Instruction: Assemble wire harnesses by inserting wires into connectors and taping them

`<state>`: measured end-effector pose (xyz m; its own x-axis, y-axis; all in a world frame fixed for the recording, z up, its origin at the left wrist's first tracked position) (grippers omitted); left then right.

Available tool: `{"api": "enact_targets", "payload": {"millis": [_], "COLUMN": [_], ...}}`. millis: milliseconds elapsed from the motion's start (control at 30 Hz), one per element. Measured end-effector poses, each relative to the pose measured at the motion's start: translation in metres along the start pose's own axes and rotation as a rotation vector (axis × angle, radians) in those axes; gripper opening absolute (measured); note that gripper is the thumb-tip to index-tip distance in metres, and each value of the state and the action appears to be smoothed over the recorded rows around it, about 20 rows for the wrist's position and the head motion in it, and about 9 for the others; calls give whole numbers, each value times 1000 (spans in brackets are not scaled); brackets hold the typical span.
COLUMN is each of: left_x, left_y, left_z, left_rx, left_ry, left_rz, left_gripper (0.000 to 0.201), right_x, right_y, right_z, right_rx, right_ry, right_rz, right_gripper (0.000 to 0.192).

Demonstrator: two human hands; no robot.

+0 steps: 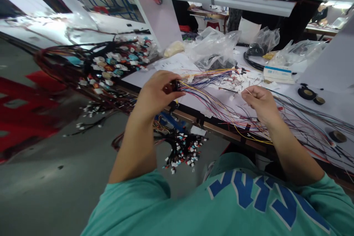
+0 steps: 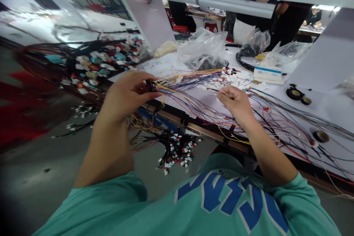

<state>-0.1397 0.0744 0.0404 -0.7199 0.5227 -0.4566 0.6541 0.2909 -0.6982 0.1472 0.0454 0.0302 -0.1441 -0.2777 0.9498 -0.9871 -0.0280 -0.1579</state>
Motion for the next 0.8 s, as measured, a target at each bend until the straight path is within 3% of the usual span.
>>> {"api": "enact_targets", "payload": {"millis": [67, 167, 333, 500, 633, 800], "left_x": [-20, -45, -67, -73, -79, -88], "left_y": [-3, 9, 37, 56, 70, 86], "left_z": [9, 18, 22, 36, 44, 42], "left_rx": [-16, 83, 272, 442, 431, 352], "left_ry": [91, 132, 65, -79, -194, -149], "left_rz": [187, 444, 820, 1221, 1352, 1470], "left_gripper": [28, 30, 41, 57, 49, 42], "right_x": [3, 13, 29, 28, 27, 29], "right_y": [1, 9, 27, 29, 27, 26], "right_z": [-3, -3, 10, 25, 35, 46], "right_rx": [-49, -53, 25, 28, -6, -73], "right_ry": [-88, -180, -199, -161, -185, -237], "right_rz": [49, 140, 223, 268, 312, 373], "right_gripper": [14, 15, 10, 9, 12, 15]}}
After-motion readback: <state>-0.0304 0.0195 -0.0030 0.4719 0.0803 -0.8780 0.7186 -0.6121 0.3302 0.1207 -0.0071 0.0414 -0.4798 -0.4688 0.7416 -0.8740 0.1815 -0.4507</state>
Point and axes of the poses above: each hand's wrist, its own z-axis away from the middle knuckle, its own y-axis out of the palm, x = y × z, the point moved 3 cm from there along -z, towards the middle knuckle, and after that the axes turned 2 degrees about x, right-handed, at the moved point
